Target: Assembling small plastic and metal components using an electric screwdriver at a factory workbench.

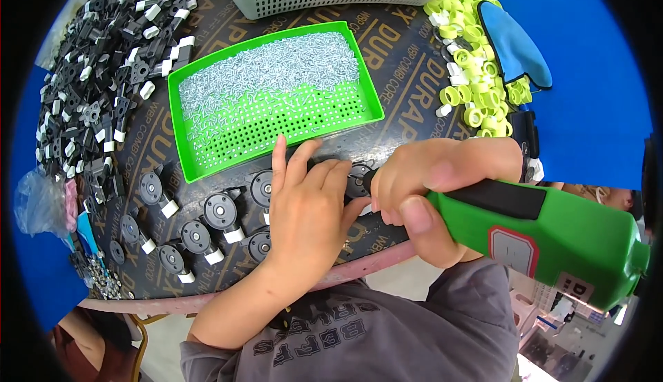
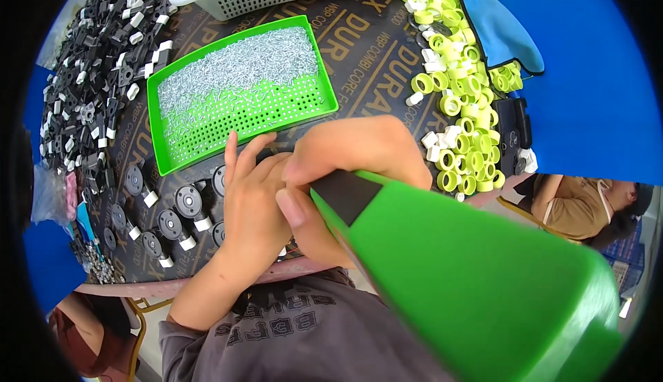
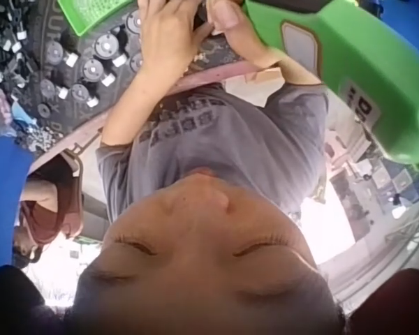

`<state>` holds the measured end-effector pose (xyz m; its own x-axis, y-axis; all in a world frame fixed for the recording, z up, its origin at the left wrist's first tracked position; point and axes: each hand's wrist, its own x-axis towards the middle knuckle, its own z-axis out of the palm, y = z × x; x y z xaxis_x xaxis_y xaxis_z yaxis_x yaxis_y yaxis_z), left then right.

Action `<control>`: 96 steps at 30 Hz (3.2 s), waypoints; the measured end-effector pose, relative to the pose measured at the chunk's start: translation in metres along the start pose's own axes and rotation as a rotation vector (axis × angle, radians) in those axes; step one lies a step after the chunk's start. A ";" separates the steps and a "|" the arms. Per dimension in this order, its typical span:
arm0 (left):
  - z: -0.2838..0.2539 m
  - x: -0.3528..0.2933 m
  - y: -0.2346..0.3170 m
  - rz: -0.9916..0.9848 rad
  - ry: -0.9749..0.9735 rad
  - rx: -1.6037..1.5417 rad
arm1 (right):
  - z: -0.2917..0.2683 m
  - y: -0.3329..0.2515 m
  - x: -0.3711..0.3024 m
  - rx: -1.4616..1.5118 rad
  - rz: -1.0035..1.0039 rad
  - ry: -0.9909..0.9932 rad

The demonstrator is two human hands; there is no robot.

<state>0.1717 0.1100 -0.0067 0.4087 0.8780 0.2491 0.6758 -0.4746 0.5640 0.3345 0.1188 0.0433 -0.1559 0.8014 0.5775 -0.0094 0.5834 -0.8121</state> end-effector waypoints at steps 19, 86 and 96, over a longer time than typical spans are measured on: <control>0.004 0.002 -0.003 -0.006 0.031 -0.054 | 0.004 -0.001 0.018 -0.188 0.163 -0.155; 0.007 -0.011 0.003 -0.009 0.147 0.021 | 0.011 -0.008 0.023 0.151 -0.079 -0.073; -0.084 -0.028 -0.036 -0.038 -0.028 0.227 | 0.036 0.050 0.057 -0.083 -0.051 0.197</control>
<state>0.0847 0.1077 0.0321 0.3951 0.8948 0.2077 0.8103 -0.4460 0.3801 0.2895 0.1894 0.0328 0.0388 0.7760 0.6295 0.0705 0.6263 -0.7764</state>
